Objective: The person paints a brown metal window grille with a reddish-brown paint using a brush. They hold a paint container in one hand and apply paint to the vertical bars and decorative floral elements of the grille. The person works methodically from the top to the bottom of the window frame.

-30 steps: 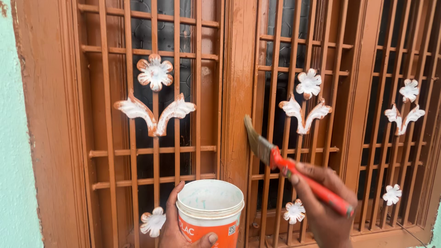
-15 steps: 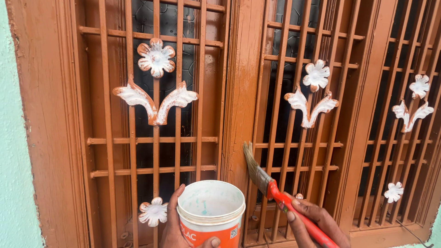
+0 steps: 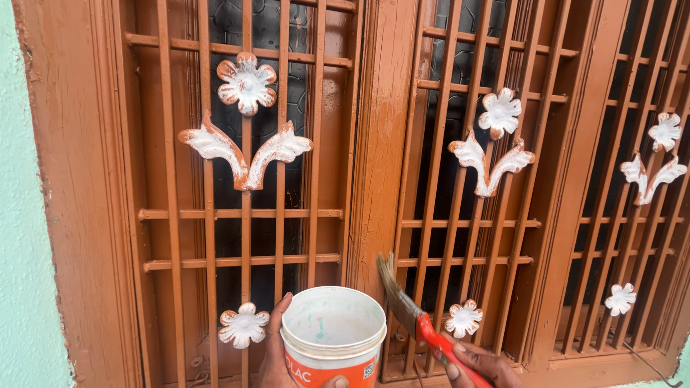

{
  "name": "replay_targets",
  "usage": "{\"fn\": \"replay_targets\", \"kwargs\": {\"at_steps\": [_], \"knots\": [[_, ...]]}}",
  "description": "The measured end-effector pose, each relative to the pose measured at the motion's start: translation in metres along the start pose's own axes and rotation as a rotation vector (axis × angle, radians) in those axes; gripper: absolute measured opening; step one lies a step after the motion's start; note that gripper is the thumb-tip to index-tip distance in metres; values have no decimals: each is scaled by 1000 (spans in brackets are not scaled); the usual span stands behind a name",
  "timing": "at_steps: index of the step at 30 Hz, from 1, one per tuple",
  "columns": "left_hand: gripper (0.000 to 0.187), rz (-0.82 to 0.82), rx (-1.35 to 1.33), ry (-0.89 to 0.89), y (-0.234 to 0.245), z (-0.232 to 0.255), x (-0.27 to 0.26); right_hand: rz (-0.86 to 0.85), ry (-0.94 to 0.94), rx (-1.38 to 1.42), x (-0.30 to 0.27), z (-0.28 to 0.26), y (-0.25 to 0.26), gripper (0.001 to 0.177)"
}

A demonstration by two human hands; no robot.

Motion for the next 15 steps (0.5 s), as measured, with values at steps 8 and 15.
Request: {"fn": "replay_targets", "kwargs": {"at_steps": [8, 15], "knots": [[139, -17, 6, -53, -1, -9, -11, -158, -813, 391, 27, 63, 12, 49], [138, 38, 14, 19, -7, 4, -24, -151, -830, 302, 13, 76, 9, 47]]}}
Point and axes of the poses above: each hand's wrist, its own x-axis towards the middle knuckle, its own y-axis out of the back of the hand, z = x × y, the point moved 3 cm from there along x, towards the middle knuckle, and after that the axes turned 9 degrees about z, right-handed, at the moved point
